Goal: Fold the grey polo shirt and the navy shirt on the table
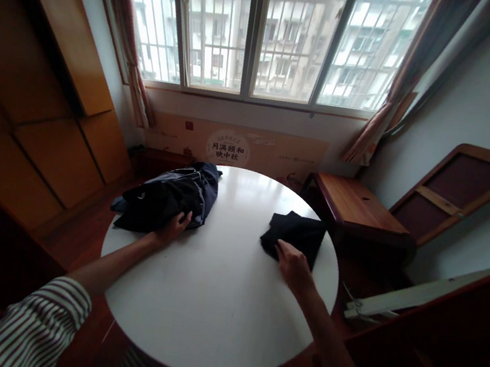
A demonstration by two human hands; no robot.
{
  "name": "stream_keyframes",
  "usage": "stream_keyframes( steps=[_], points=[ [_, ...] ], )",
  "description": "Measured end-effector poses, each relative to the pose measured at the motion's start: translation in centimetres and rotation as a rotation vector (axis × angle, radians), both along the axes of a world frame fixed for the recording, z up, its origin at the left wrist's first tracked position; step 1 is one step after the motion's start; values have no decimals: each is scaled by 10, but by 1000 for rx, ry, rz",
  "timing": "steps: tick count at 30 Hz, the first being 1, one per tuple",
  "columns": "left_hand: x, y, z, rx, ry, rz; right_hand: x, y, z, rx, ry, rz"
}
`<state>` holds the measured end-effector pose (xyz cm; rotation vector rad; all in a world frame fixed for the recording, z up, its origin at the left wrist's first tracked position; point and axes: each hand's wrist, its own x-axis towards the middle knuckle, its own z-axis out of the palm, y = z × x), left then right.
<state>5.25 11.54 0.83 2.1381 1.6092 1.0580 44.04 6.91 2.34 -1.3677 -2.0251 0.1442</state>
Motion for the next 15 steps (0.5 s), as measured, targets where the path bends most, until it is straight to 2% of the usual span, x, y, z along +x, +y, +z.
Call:
stream_keyframes(
  steps=[2,3,6,8,11,15],
  points=[
    [7,-12,5,49,31,-98,-18,-22,-2,0,44,261],
    [13,-20,9,109,55,-200,-27,-32,-4,-9,70,335],
    [39,-47,26,306,151,-577,-47,-56,-8,-11,202,355],
    [59,-60,35,337,214,-720,-55,-64,-8,-19,293,327],
    [83,-65,38,262,282,-784,-61,-66,-6,-81,361,365],
    [104,-56,33,160,371,-769,-57,-68,-5,-118,412,351]
  ],
)
